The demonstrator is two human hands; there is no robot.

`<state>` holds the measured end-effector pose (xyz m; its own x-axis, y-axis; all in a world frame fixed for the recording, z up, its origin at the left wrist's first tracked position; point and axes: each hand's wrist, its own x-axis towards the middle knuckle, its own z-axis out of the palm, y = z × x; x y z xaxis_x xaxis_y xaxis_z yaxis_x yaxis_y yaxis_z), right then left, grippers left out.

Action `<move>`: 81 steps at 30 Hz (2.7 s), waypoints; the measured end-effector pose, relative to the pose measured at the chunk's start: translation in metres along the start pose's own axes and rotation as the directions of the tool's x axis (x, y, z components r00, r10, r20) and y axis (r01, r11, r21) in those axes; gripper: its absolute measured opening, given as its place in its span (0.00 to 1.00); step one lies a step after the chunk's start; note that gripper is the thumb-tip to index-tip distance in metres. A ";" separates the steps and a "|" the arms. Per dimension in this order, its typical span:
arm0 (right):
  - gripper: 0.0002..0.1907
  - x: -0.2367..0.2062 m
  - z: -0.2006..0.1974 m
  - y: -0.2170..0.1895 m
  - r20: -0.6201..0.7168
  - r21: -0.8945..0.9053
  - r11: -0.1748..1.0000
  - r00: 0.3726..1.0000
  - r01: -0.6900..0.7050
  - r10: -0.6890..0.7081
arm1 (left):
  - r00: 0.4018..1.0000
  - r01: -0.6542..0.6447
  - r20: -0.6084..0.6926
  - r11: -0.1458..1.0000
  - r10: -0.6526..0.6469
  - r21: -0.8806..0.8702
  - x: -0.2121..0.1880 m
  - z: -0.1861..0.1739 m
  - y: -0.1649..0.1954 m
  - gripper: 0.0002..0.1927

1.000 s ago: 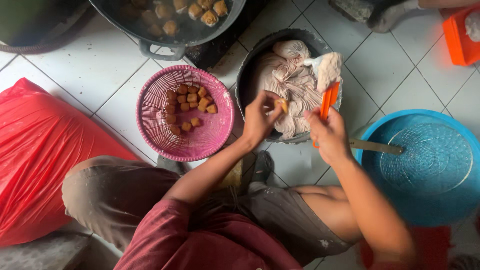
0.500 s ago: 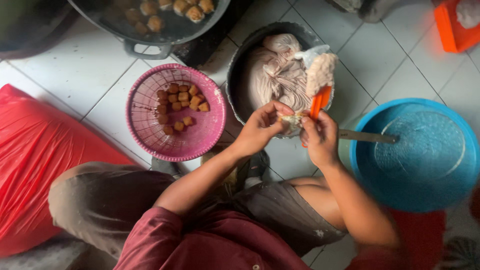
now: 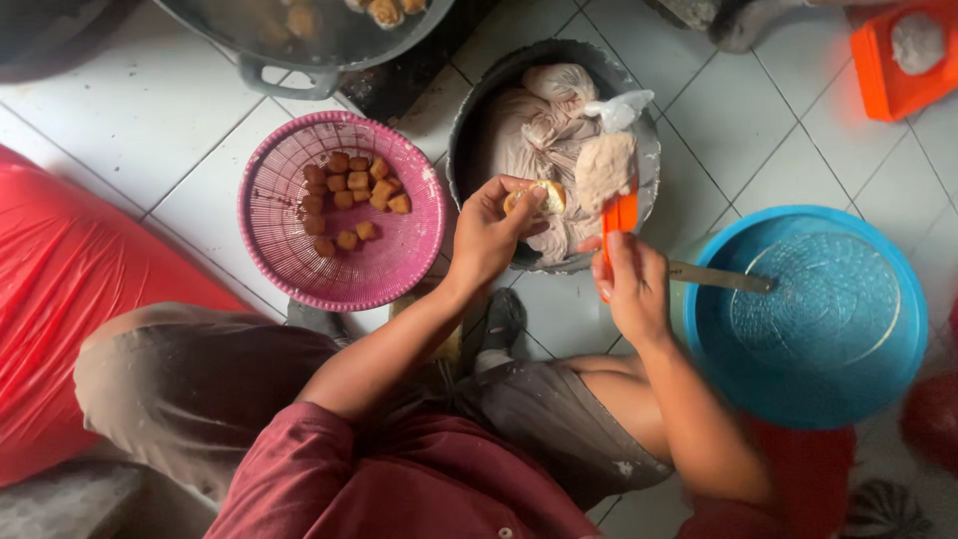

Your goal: The person sits on the floor and coats pieces of fried food with a light batter, using an orange plastic spatula to scoop and spread the batter over each piece held in the other hand. Coated pieces are dropped into a large pan of liquid beside them, repeating piece by piece until the basket is emptied.

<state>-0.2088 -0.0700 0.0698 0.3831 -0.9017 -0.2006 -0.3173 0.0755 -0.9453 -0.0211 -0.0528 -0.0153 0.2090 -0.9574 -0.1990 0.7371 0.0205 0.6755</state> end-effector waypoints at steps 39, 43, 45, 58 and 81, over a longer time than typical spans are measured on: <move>0.10 -0.015 0.000 -0.044 0.010 -0.691 0.604 0.842 0.396 -0.539 | 0.745 -0.540 0.318 0.252 0.586 0.803 -0.020 -0.006 0.106 0.14; 0.11 -0.023 0.016 -0.045 0.111 -0.716 0.481 0.763 0.506 -0.637 | 0.646 -0.556 0.486 -0.074 0.588 0.828 -0.023 -0.007 0.110 0.17; 0.11 -0.023 0.015 -0.043 0.098 -0.704 0.516 0.787 0.488 -0.610 | 0.646 -0.590 0.496 -0.033 0.580 0.807 -0.022 -0.010 0.103 0.16; 0.15 0.014 0.007 -0.022 0.123 -0.089 0.996 0.992 0.010 0.001 | 0.856 0.286 -0.446 0.958 -0.263 -0.016 0.048 -0.086 0.006 0.15; 0.22 0.015 0.000 -0.039 0.185 0.507 0.824 0.965 -0.254 0.184 | 0.858 0.486 -0.513 -0.265 -0.039 0.833 -0.007 -0.194 0.014 0.37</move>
<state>-0.1906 -0.0869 0.1033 0.4720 -0.7778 -0.4151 0.0812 0.5072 -0.8580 0.1124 0.0105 -0.1427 0.4803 -0.6744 -0.5608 -0.6291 -0.7104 0.3155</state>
